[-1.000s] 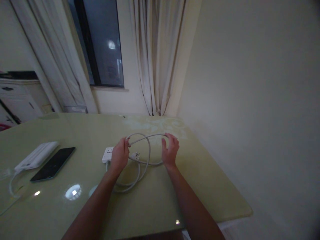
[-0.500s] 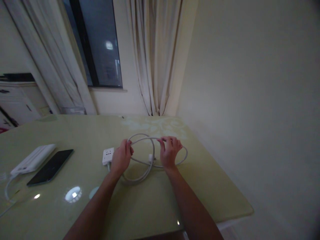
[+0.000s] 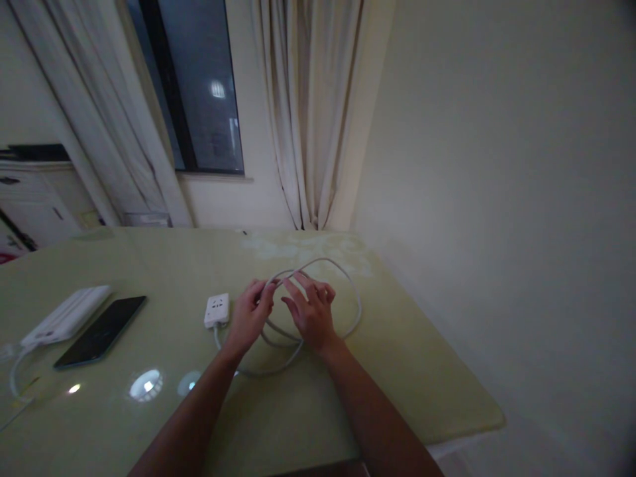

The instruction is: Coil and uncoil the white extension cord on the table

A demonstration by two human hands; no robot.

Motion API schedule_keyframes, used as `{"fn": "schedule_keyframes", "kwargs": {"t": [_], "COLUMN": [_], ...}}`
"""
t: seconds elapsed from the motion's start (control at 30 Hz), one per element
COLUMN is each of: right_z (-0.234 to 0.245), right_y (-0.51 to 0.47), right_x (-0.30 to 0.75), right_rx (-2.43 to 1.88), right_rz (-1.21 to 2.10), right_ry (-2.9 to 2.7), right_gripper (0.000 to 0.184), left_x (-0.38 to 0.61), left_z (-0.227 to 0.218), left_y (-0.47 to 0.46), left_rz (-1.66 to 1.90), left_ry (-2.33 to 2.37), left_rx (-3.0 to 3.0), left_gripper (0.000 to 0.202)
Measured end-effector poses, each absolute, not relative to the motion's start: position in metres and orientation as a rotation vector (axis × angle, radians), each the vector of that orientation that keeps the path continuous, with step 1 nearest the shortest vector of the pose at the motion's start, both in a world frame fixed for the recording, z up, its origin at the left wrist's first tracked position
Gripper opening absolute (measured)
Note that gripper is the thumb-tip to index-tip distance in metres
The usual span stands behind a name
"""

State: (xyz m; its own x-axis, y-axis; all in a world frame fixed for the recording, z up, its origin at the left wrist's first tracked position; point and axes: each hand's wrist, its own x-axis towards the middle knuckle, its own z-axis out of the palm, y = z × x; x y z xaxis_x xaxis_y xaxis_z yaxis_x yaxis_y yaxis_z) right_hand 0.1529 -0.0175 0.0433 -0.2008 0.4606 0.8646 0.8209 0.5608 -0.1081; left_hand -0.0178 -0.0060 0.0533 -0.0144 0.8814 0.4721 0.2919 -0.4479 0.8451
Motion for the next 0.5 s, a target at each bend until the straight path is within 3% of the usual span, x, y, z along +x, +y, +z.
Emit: {"fn": "schedule_keyframes", "kwargs": {"t": [0.37,0.5], "right_z": [0.041,0.054], "right_y": [-0.015,-0.010], "right_x": [0.160,0.185], "right_rx": [-1.120,-1.155], "right_rz": [-0.438,-0.342], "right_ry": [-1.706,-1.388], "right_gripper": [0.014,0.023], "left_x": [-0.007,-0.013], "left_z": [0.061,0.048], "left_y": [-0.016,-0.002], "left_rz": [1.400,1.442], "left_ry": [1.105,1.203], "left_rx": [1.624,1.503], "left_gripper": [0.046,0.053]}}
